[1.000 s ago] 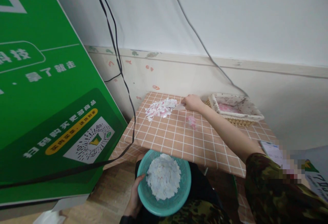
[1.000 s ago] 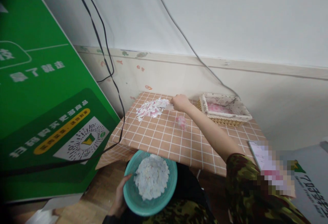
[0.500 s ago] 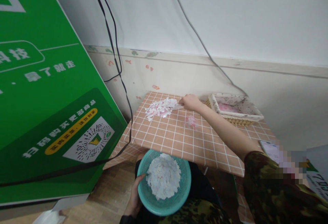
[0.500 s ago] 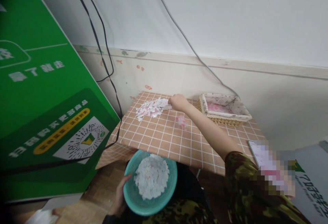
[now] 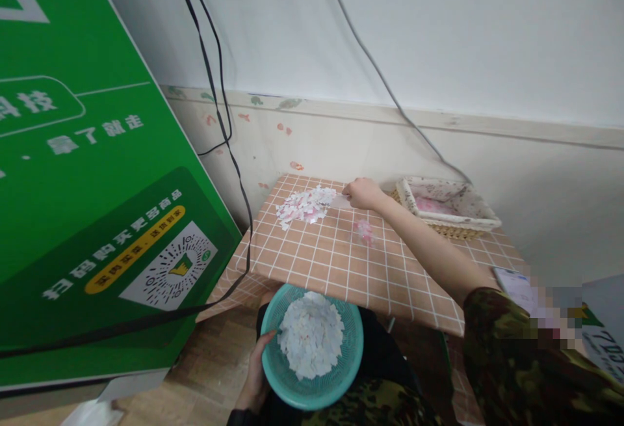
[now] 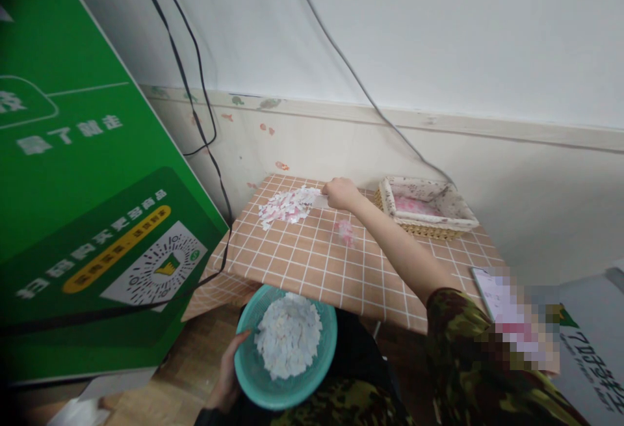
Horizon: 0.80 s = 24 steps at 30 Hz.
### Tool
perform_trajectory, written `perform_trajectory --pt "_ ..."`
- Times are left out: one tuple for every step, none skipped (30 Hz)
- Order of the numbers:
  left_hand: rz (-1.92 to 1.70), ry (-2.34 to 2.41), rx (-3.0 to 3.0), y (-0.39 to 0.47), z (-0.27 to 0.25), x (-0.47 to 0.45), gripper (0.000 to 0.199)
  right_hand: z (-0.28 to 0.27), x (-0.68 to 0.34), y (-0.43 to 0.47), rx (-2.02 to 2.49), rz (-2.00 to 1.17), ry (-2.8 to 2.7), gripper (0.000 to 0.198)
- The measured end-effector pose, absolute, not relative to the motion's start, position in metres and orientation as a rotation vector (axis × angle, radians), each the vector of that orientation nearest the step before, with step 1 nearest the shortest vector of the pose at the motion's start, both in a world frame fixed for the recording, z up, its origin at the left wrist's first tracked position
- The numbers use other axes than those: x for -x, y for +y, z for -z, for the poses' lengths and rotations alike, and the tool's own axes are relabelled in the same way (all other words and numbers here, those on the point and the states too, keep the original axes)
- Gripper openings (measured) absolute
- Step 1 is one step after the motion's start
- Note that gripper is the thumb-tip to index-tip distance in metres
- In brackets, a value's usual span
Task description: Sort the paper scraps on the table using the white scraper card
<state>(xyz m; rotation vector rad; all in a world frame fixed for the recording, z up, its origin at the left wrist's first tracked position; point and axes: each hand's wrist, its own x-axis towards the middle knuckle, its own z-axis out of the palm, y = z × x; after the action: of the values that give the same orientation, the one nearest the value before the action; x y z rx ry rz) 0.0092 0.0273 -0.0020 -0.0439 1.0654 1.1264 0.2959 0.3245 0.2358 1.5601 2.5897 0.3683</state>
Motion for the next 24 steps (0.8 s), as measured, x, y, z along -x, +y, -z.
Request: perform_trajectory --pt "-1.121 1.072 0.047 0.027 0.001 -0.009 0.039 -0.235 -0.294 0.325 -1.563 -0.363 2.585 0.025" --pt "-1.115 1.078 0.051 0.027 0.000 -0.010 0.041 -0.235 -0.292 0.325 -1.563 -0.357 2.582 0.025" --pt "-1.108 1.085 0.057 0.027 -0.002 -0.010 0.042 -0.235 -0.291 0.326 -1.560 -0.351 2.580 0.025" --pt "-1.102 1.090 0.061 0.027 -0.003 -0.010 0.044 -0.234 -0.289 0.326 -1.557 -0.349 2.581 0.024" --pt "-1.099 1.094 0.067 0.027 -0.004 -0.011 0.045 -0.234 -0.288 0.326 -1.551 -0.350 2.586 0.023" --pt "-1.098 1.101 0.075 0.027 -0.005 -0.012 0.047 -0.234 -0.287 0.326 -1.541 -0.353 2.596 0.023" --pt "-1.096 1.110 0.083 0.027 -0.005 -0.012 0.048 -0.234 -0.286 0.327 -1.525 -0.355 2.611 0.022" --pt "-1.095 1.118 0.089 0.027 -0.006 -0.013 0.048 -0.233 -0.286 0.327 -1.500 -0.357 2.631 0.022" --pt "-1.097 1.123 0.091 0.028 -0.006 -0.013 0.048 -0.233 -0.286 0.327 -1.471 -0.358 2.651 0.022" --pt "-1.100 1.122 0.088 0.028 -0.006 -0.013 0.048 -0.233 -0.286 0.328 -1.443 -0.363 2.667 0.022" --pt "-1.104 1.117 0.084 0.028 -0.005 -0.013 0.047 -0.234 -0.286 0.328 -1.418 -0.369 2.676 0.022" --pt "-1.109 1.109 0.076 0.028 -0.005 -0.013 0.045 -0.234 -0.286 0.328 -1.396 -0.378 2.681 0.022" --pt "-1.112 1.102 0.069 0.027 -0.005 -0.013 0.044 -0.235 -0.287 0.327 -1.377 -0.385 2.680 0.023" --pt "-1.113 1.102 0.064 0.027 -0.004 -0.013 0.042 -0.236 -0.287 0.327 -1.361 -0.392 2.678 0.023" --pt "-1.111 1.101 0.060 0.027 -0.004 -0.012 0.041 -0.236 -0.288 0.326 -1.348 -0.397 2.675 0.024" --pt "-1.110 1.100 0.057 0.027 -0.004 -0.012 0.041 -0.238 -0.289 0.326 -1.336 -0.401 2.671 0.025" --pt "-1.109 1.097 0.054 0.027 -0.004 -0.012 0.040 -0.239 -0.290 0.325 -1.328 -0.404 2.663 0.025" --pt "-1.108 1.091 0.051 0.027 -0.003 -0.011 0.039 -0.240 -0.290 0.324 -1.322 -0.408 2.655 0.026" --pt "-1.107 1.084 0.048 0.027 -0.003 -0.011 0.039 -0.242 -0.291 0.323 -1.315 -0.411 2.646 0.026" --pt "-1.106 1.082 0.046 0.027 -0.003 -0.011 0.038 -0.244 -0.292 0.322 -1.307 -0.417 2.640 0.026" --pt "-1.107 1.087 0.044 0.027 -0.004 -0.011 0.036 -0.245 -0.294 0.321 -1.302 -0.421 2.636 0.026" --pt "-1.107 1.097 0.044 0.027 -0.004 -0.011 0.035 -0.247 -0.295 0.319 -1.300 -0.422 2.633 0.026" --pt "-1.112 1.106 0.044 0.027 -0.005 -0.011 0.035 -0.249 -0.296 0.318 -1.299 -0.420 2.634 0.026" --pt "-1.118 1.111 0.043 0.027 -0.007 -0.011 0.035 -0.251 -0.298 0.317 -1.299 -0.415 2.636 0.026"
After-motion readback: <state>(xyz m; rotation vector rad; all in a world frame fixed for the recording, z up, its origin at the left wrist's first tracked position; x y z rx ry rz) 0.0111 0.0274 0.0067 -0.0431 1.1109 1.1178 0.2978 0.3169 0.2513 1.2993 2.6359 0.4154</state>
